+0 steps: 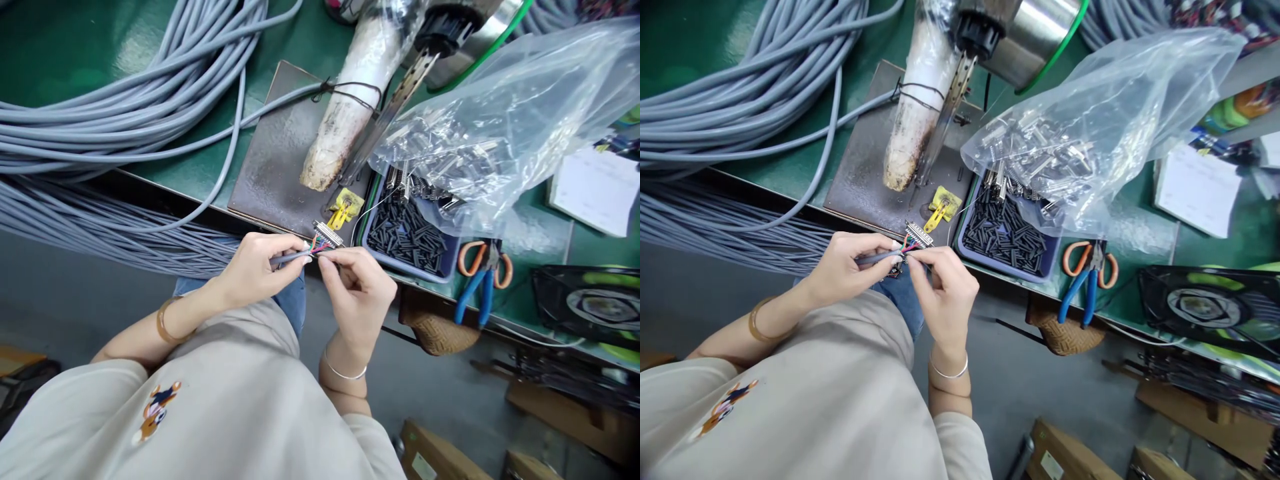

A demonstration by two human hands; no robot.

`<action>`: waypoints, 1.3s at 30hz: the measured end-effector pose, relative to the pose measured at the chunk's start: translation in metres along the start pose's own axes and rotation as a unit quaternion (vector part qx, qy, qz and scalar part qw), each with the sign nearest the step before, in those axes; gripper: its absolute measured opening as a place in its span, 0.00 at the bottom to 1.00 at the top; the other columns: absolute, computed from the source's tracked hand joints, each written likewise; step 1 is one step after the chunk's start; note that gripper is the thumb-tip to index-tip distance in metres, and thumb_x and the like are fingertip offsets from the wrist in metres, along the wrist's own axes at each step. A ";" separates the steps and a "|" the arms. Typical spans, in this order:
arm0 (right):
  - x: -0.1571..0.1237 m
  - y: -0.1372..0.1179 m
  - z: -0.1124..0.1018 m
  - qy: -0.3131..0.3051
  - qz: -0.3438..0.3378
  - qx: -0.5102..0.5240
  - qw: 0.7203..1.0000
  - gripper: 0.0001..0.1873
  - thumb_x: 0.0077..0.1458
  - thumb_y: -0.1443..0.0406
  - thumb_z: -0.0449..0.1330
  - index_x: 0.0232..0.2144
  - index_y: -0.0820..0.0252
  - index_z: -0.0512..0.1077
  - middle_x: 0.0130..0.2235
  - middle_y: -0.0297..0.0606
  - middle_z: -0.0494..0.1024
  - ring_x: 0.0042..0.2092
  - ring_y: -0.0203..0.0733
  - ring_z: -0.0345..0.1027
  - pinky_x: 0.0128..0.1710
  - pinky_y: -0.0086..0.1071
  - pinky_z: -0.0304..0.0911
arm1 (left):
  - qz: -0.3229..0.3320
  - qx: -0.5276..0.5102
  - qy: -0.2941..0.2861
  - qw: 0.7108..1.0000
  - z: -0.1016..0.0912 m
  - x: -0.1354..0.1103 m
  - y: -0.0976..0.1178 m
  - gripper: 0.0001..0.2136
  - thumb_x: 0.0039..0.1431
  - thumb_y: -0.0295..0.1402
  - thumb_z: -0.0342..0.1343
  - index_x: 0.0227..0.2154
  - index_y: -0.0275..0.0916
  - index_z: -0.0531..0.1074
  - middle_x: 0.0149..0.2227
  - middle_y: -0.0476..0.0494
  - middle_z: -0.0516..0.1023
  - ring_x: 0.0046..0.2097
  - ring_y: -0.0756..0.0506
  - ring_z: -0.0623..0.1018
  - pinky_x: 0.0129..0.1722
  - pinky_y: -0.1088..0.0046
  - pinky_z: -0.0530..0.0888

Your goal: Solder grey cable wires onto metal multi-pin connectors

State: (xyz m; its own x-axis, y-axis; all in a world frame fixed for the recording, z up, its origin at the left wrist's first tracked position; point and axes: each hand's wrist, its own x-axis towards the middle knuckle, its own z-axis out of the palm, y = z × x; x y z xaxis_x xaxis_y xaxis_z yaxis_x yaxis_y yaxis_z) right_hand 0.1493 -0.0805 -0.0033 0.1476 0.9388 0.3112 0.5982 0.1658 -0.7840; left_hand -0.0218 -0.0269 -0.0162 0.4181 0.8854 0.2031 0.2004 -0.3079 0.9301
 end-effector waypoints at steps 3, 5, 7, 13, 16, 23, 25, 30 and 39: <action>-0.004 0.004 0.002 -0.017 -0.044 -0.036 0.998 0.03 0.63 0.66 0.65 0.38 0.53 0.80 0.31 0.31 0.79 0.27 0.31 0.64 0.28 0.29 0.62 | 0.010 -0.009 -0.030 0.999 -0.001 -0.003 0.000 0.06 0.61 0.25 0.56 0.37 0.33 0.79 0.28 0.48 0.81 0.26 0.54 0.73 0.27 0.81 0.68; -0.005 0.009 -0.001 0.016 -0.042 -0.042 0.998 0.06 0.61 0.63 0.67 0.42 0.52 0.81 0.27 0.28 0.75 0.23 0.29 0.57 0.24 0.28 0.57 | 0.000 -0.020 -0.036 0.999 -0.002 -0.005 0.000 0.05 0.61 0.25 0.57 0.37 0.34 0.77 0.27 0.50 0.80 0.22 0.57 0.68 0.23 0.81 0.64; -0.002 0.013 -0.006 0.073 -0.016 -0.043 0.996 0.14 0.61 0.61 0.68 0.49 0.52 0.79 0.26 0.26 0.74 0.20 0.28 0.49 0.20 0.28 0.50 | -0.018 -0.032 -0.034 0.999 -0.003 -0.008 0.002 0.07 0.59 0.24 0.57 0.40 0.35 0.73 0.30 0.51 0.80 0.18 0.60 0.61 0.19 0.82 0.59; 0.012 0.011 -0.019 -0.006 0.032 -0.016 0.999 0.12 0.63 0.59 0.65 0.47 0.53 0.81 0.36 0.34 0.83 0.21 0.28 0.50 0.21 0.29 0.49 | 0.002 -0.047 -0.066 0.997 -0.003 -0.011 0.003 0.14 0.58 0.20 0.56 0.45 0.38 0.67 0.40 0.49 0.81 0.17 0.62 0.58 0.18 0.83 0.57; 0.014 0.008 -0.016 -0.009 0.022 -0.007 1.000 0.09 0.64 0.59 0.64 0.41 0.53 0.83 0.33 0.34 0.82 0.23 0.30 0.58 0.23 0.30 0.54 | 0.062 -0.010 -0.022 0.998 0.003 -0.015 -0.001 0.15 0.58 0.21 0.59 0.47 0.38 0.69 0.41 0.48 0.81 0.21 0.59 0.65 0.21 0.83 0.63; 0.013 0.005 -0.010 -0.018 0.031 -0.006 0.999 0.08 0.66 0.60 0.63 0.40 0.53 0.83 0.34 0.34 0.83 0.29 0.32 0.68 0.27 0.30 0.59 | 0.160 0.083 0.029 0.983 0.013 -0.019 -0.005 0.08 0.68 0.30 0.58 0.48 0.39 0.76 0.45 0.40 0.81 0.39 0.51 0.82 0.35 0.81 0.76; 0.014 0.005 -0.010 -0.018 0.034 -0.004 0.999 0.09 0.65 0.60 0.63 0.40 0.53 0.83 0.33 0.33 0.82 0.27 0.32 0.66 0.26 0.30 0.57 | 0.167 0.103 0.049 0.979 0.013 -0.018 -0.004 0.05 0.69 0.28 0.56 0.43 0.39 0.77 0.43 0.42 0.81 0.34 0.54 0.80 0.31 0.83 0.72; 0.016 0.004 -0.006 -0.013 0.062 0.019 0.998 0.12 0.66 0.56 0.62 0.39 0.54 0.83 0.31 0.34 0.81 0.26 0.32 0.65 0.24 0.30 0.56 | 0.148 0.039 0.060 0.986 0.012 -0.013 -0.001 0.03 0.66 0.26 0.59 0.38 0.38 0.76 0.42 0.42 0.80 0.27 0.56 0.71 0.27 0.82 0.68; 0.015 0.003 -0.001 0.083 -0.032 -0.044 0.995 0.08 0.65 0.63 0.63 0.43 0.51 0.83 0.27 0.30 0.79 0.24 0.31 0.66 0.24 0.29 0.59 | -0.102 -0.244 0.028 0.964 0.005 0.003 0.007 0.06 0.54 0.28 0.65 0.27 0.36 0.73 0.31 0.45 0.80 0.32 0.51 0.78 0.34 0.78 0.76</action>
State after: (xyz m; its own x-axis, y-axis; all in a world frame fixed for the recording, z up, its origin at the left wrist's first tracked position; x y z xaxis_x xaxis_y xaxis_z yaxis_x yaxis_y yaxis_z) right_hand 0.1542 -0.0660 -0.0004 0.2296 0.8634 0.4492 0.6760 0.1905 -0.7118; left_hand -0.0147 -0.0275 -0.0109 0.3630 0.9318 0.0034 -0.1725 0.0636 0.9830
